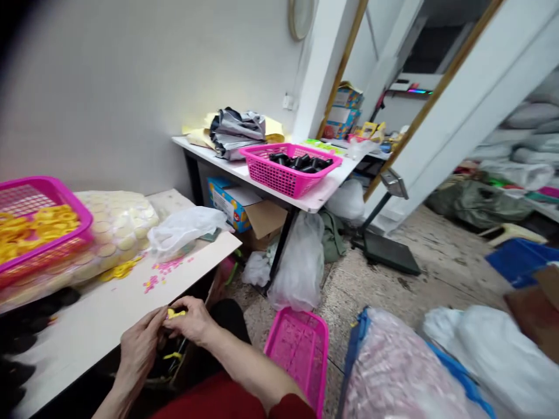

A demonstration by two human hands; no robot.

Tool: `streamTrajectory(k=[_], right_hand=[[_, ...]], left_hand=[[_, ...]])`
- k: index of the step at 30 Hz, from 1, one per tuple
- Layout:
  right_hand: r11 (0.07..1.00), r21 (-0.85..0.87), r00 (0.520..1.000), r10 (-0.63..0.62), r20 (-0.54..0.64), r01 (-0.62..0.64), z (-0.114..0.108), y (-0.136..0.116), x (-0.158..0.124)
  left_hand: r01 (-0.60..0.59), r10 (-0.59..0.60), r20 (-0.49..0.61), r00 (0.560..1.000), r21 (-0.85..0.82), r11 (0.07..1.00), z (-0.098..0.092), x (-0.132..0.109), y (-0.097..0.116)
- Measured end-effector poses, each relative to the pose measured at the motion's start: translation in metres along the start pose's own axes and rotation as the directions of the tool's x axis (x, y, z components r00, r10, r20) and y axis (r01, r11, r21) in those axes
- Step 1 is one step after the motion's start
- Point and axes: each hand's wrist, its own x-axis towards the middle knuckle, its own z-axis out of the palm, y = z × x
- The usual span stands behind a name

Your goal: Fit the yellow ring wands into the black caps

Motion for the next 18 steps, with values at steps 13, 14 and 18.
streamTrajectory(k=[13, 14, 18], right_hand=[[0.997, 0.049, 0.994, 0.058, -0.088, -0.054, -0.013, 0.010, -0.035], [0.999, 0.025, 0.995, 0.037, -0.095, -0.035, -0.013, 0.008, -0.036], [0.999, -0.043, 0.993, -0.020, -0.118, 0.015, -0.008, -0.002, -0.034]], left_hand=[[-0.285, 0.237, 0.303, 0.923, 0.126, 0.950, 0.003, -0.041, -0.012], [-0.345, 0.278, 0.357, 0.892, 0.139, 0.929, 0.001, -0.043, -0.009], [-0.569, 0.473, 0.392, 0.789, 0.180, 0.802, -0.004, -0.042, -0.002]])
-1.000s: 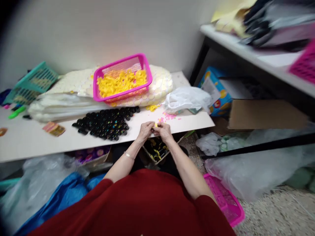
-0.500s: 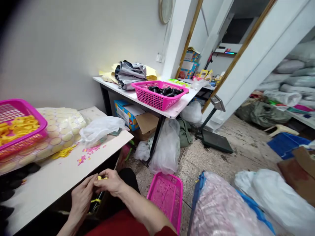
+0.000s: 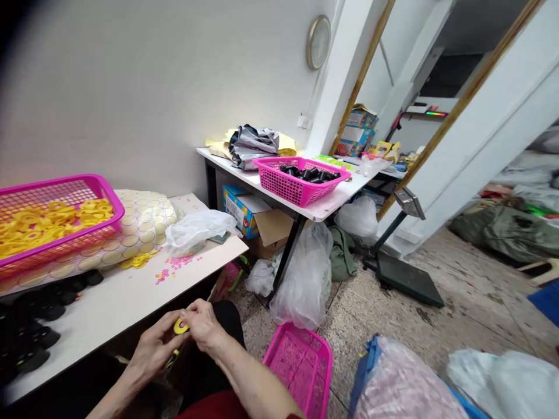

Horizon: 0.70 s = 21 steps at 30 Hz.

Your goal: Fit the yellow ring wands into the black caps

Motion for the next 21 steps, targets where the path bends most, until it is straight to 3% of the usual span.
streamTrajectory(k=[5, 8, 10, 12, 16, 21], right_hand=[[0.994, 0.105, 0.992, -0.040, 0.116, 0.027, 0.012, -0.019, 0.016], [0.990, 0.136, 0.967, -0.057, 0.247, 0.023, 0.010, -0.034, 0.018], [0.991, 0.123, 0.907, 0.001, 0.421, -0.058, 0.004, -0.042, 0.014], [0.985, 0.155, 0.841, -0.024, 0.541, -0.072, -0.002, -0.045, 0.012], [0.965, 0.264, 0.879, -0.124, 0.461, -0.002, -0.013, -0.037, 0.019], [0.974, 0.227, 0.850, -0.102, 0.518, -0.021, -0.026, -0.037, 0.026]], left_hand=[[-0.235, 0.247, -0.065, 0.967, 0.150, 0.960, -0.018, 0.021, -0.005], [-0.291, 0.314, -0.068, 0.947, 0.228, 0.929, -0.032, 0.030, 0.008], [-0.280, 0.318, -0.082, 0.945, 0.303, 0.911, -0.038, 0.032, 0.023], [-0.277, 0.319, -0.076, 0.945, 0.335, 0.901, -0.040, 0.034, 0.037], [-0.368, 0.399, -0.050, 0.916, 0.297, 0.881, -0.038, 0.045, 0.044], [-0.371, 0.378, 0.008, 0.926, 0.210, 0.904, -0.037, 0.053, 0.043]])
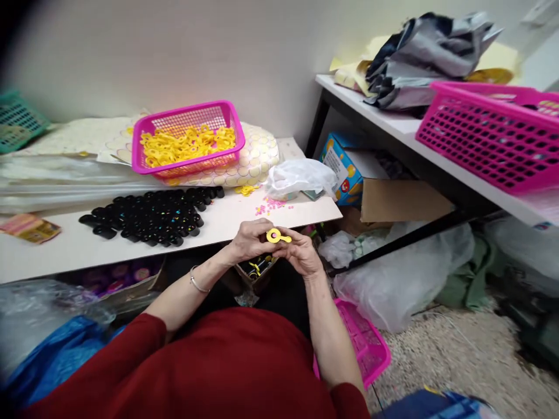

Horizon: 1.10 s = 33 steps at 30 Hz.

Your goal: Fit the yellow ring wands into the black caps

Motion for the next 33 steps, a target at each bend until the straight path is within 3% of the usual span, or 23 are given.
streamTrajectory(k=[7, 15, 18, 21, 23, 25, 27, 29, 31, 33], right_hand=[[0.976, -0.171, 0.985, 0.113, -0.132, -0.135, 0.003, -0.016, 0.009], [0.914, -0.256, 0.949, 0.302, -0.088, -0.315, 0.006, -0.019, 0.027], [0.911, -0.227, 0.937, 0.316, -0.149, -0.343, 0.007, -0.004, 0.028], [0.909, -0.193, 0.917, 0.324, -0.232, -0.370, 0.005, 0.022, 0.025], [0.894, -0.196, 0.906, 0.359, -0.224, -0.403, 0.002, 0.039, 0.023], [0.859, -0.330, 0.920, 0.356, -0.163, -0.391, 0.000, 0.052, 0.025], [0.726, -0.622, 0.952, 0.285, -0.116, -0.293, -0.002, 0.058, 0.032], [0.405, -0.895, 0.969, 0.225, -0.101, -0.188, -0.002, 0.060, 0.042], [0.053, -0.987, 0.959, 0.247, -0.137, -0.154, -0.001, 0.058, 0.052], [-0.135, -0.980, 0.942, 0.284, -0.178, -0.144, -0.003, 0.055, 0.058]], left_hand=[[0.013, -0.019, 0.162, 0.987, 0.037, 0.999, 0.006, 0.000, -0.011], [-0.039, -0.045, 0.363, 0.931, 0.222, 0.974, 0.018, -0.007, -0.025], [-0.019, -0.071, 0.365, 0.928, 0.238, 0.971, 0.025, -0.017, -0.033], [0.078, -0.184, 0.380, 0.907, 0.276, 0.958, 0.029, -0.030, -0.040], [0.140, -0.262, 0.435, 0.862, 0.291, 0.946, 0.024, -0.036, -0.043], [0.165, -0.274, 0.538, 0.797, 0.242, 0.956, 0.012, -0.036, -0.046], [0.184, -0.240, 0.613, 0.753, 0.154, 0.971, -0.005, -0.029, -0.051], [0.237, -0.264, 0.569, 0.778, 0.124, 0.964, -0.024, -0.017, -0.062], [0.332, -0.385, 0.371, 0.845, 0.199, 0.922, -0.040, -0.005, -0.079], [0.438, -0.500, 0.127, 0.857, 0.332, 0.835, -0.051, 0.004, -0.099]])
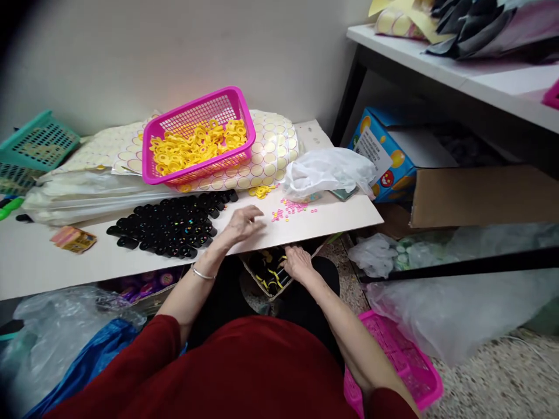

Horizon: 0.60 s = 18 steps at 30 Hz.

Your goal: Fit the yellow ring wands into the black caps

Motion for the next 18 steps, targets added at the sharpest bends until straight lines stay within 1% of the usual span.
streamTrajectory(k=[1, 2, 4, 5, 6, 7, 8, 9, 10, 11, 12, 13, 16, 18], right_hand=[[1.000, -0.028, 1.000, 0.000, 0.015, 0.000, -0.002, 0.001, 0.000], [1.000, -0.019, 0.999, -0.021, 0.032, 0.021, -0.005, 0.003, 0.000], [0.990, 0.093, 0.994, -0.108, 0.036, 0.104, -0.011, 0.007, -0.002], [0.973, 0.176, 0.989, -0.151, 0.001, 0.148, -0.014, 0.010, -0.002], [0.950, 0.253, 0.983, -0.169, -0.074, 0.183, -0.019, 0.013, 0.000], [0.931, 0.302, 0.971, -0.150, -0.187, 0.202, -0.024, 0.016, 0.003], [0.927, 0.317, 0.941, -0.092, -0.326, 0.200, -0.030, 0.021, 0.008], [0.937, 0.306, 0.885, -0.009, -0.465, 0.171, -0.036, 0.026, 0.015], [0.956, 0.272, 0.809, 0.070, -0.584, 0.114, -0.041, 0.032, 0.023], [0.968, 0.245, 0.743, 0.127, -0.657, 0.051, -0.047, 0.039, 0.031], [0.973, 0.229, 0.702, 0.161, -0.694, 0.003, -0.051, 0.047, 0.038], [0.975, 0.221, 0.684, 0.176, -0.708, -0.022, -0.054, 0.054, 0.045], [0.978, 0.208, 0.668, 0.156, -0.728, -0.002, -0.055, 0.074, 0.059], [0.977, 0.211, 0.638, 0.143, -0.757, 0.031, -0.051, 0.084, 0.064]], left_hand=[[0.072, -0.070, -0.067, 0.995, 0.042, 0.996, -0.003, 0.007, -0.008], [0.133, -0.124, -0.120, 0.985, 0.073, 0.988, -0.005, 0.013, -0.015], [0.214, -0.190, -0.182, 0.965, 0.127, 0.969, -0.006, 0.023, -0.026], [0.241, -0.208, -0.200, 0.957, 0.154, 0.958, -0.007, 0.028, -0.031], [0.261, -0.221, -0.210, 0.952, 0.186, 0.947, -0.006, 0.032, -0.034], [0.279, -0.232, -0.216, 0.948, 0.220, 0.935, -0.005, 0.037, -0.035], [0.297, -0.244, -0.219, 0.945, 0.255, 0.920, -0.003, 0.042, -0.036], [0.312, -0.255, -0.218, 0.942, 0.286, 0.906, 0.000, 0.047, -0.037], [0.326, -0.268, -0.214, 0.939, 0.313, 0.892, 0.003, 0.053, -0.036], [0.337, -0.282, -0.204, 0.938, 0.334, 0.880, 0.006, 0.058, -0.034], [0.347, -0.298, -0.188, 0.936, 0.350, 0.870, 0.010, 0.061, -0.032], [0.356, -0.314, -0.169, 0.934, 0.361, 0.862, 0.012, 0.064, -0.029], [0.369, -0.346, -0.130, 0.929, 0.382, 0.847, 0.013, 0.062, -0.020], [0.365, -0.324, -0.167, 0.931, 0.416, 0.833, 0.008, 0.053, -0.016]])
